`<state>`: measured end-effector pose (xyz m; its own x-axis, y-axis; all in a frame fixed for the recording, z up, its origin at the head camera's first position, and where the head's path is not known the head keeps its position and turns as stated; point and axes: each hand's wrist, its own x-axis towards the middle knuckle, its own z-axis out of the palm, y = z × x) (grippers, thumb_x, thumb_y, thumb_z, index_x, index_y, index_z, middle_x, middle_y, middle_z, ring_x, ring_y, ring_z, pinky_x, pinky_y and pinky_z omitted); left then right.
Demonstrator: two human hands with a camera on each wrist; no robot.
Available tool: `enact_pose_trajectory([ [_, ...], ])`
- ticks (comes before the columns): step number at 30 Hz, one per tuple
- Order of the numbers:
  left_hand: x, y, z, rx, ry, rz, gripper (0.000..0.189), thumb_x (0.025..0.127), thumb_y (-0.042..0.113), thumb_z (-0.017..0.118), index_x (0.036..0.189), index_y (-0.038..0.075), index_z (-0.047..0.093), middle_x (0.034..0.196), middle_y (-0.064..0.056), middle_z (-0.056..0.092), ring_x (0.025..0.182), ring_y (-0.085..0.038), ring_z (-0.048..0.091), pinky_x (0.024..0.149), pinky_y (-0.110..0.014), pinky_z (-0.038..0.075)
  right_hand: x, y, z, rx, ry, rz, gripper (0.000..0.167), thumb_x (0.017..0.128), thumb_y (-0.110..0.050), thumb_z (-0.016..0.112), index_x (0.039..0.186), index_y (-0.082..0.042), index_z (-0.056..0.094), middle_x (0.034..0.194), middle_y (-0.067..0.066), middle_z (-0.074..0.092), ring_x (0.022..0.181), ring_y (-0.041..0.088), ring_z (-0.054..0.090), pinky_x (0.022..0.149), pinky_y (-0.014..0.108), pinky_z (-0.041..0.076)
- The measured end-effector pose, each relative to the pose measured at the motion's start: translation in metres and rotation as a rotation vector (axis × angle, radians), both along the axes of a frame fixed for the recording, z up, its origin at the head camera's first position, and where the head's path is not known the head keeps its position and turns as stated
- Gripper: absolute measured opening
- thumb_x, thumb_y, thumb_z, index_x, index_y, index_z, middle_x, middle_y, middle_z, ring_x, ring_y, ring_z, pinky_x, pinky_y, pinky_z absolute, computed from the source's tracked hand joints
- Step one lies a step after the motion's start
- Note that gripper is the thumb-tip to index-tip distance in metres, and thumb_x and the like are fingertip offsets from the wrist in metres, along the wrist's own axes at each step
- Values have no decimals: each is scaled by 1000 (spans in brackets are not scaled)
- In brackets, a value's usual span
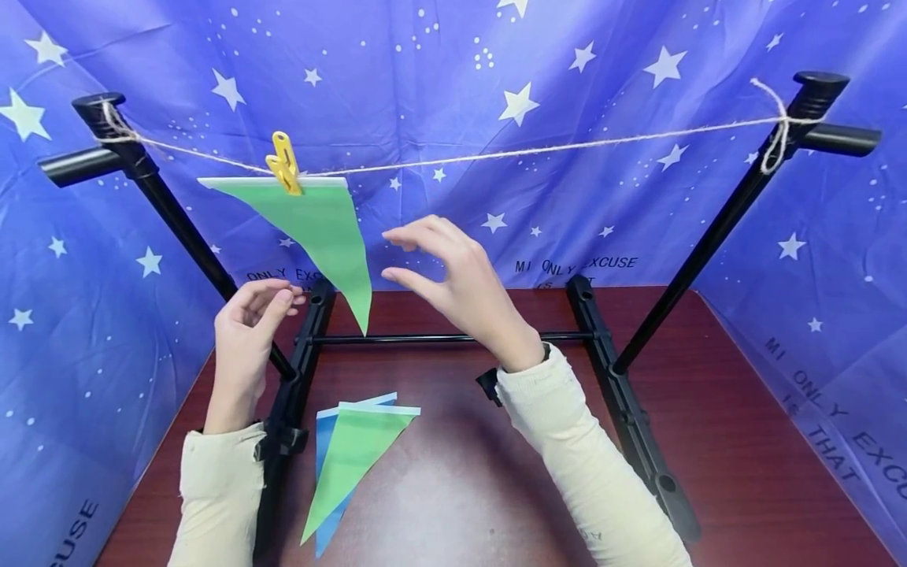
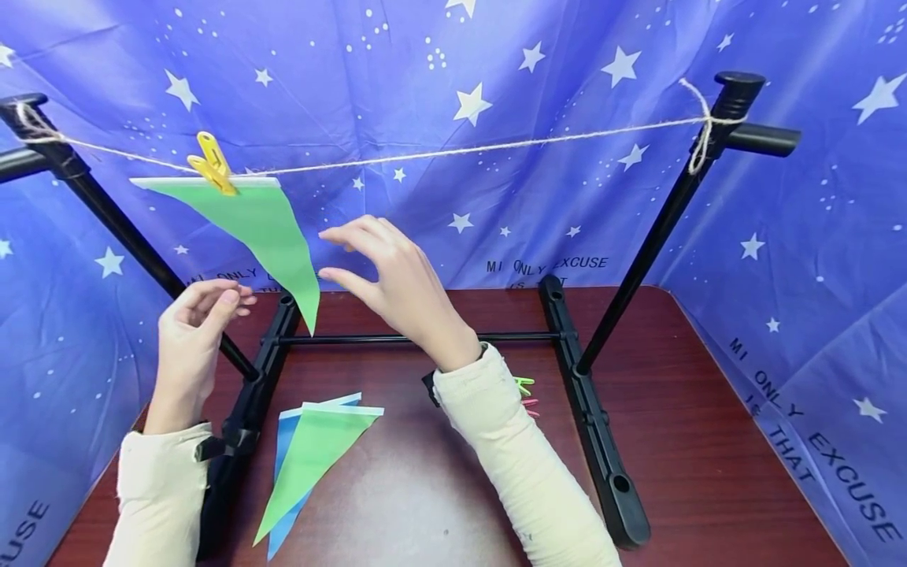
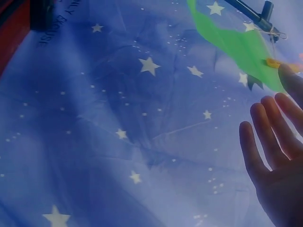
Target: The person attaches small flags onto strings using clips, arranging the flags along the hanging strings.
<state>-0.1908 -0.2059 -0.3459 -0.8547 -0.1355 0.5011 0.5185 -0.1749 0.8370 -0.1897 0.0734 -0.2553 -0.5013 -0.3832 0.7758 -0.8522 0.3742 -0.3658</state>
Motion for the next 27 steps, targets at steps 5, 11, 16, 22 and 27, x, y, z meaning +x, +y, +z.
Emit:
enact_pose_trajectory([
  [5,1,0,-10,-6,-24,-22,16,93,-4,63,109,-8,66,98,-7,74,85,-19,70,77,-24,56,-1,7,-17,-2,-52,-23,34,86,-20,79,117,-9,71,107,0,69,100,12,61,90,27,48],
  [11,3,1,-23,-40,-84,15,15,93,-2,66,107,-5,68,97,-5,75,84,-16,70,76,-22,55,-1,17,-37,8,-113,-48,35,85,-22,80,118,-12,71,111,-2,68,101,13,62,90,29,50],
  [16,6,4,-37,-74,-118,23,18,93,-1,66,109,-7,66,97,-2,74,84,-13,71,76,-21,55,-1,32,-52,-15,-122,-72,35,84,-20,81,116,-11,71,110,-1,69,100,18,63,88,32,51],
  [22,12,2,-56,-118,-161,32,17,92,-1,67,108,-7,65,95,1,74,85,-10,71,78,-20,56,-2,48,-67,-3,-144,-96,33,84,-21,81,115,-12,72,103,-2,69,94,17,63,83,32,49],
  [27,17,0,-70,-180,-221,56,23,92,0,68,111,-12,63,95,-2,75,85,-9,71,79,-20,56,-1,59,-80,-13,-178,-104,33,83,-19,81,114,-12,72,101,-2,69,93,16,64,84,32,50],
])
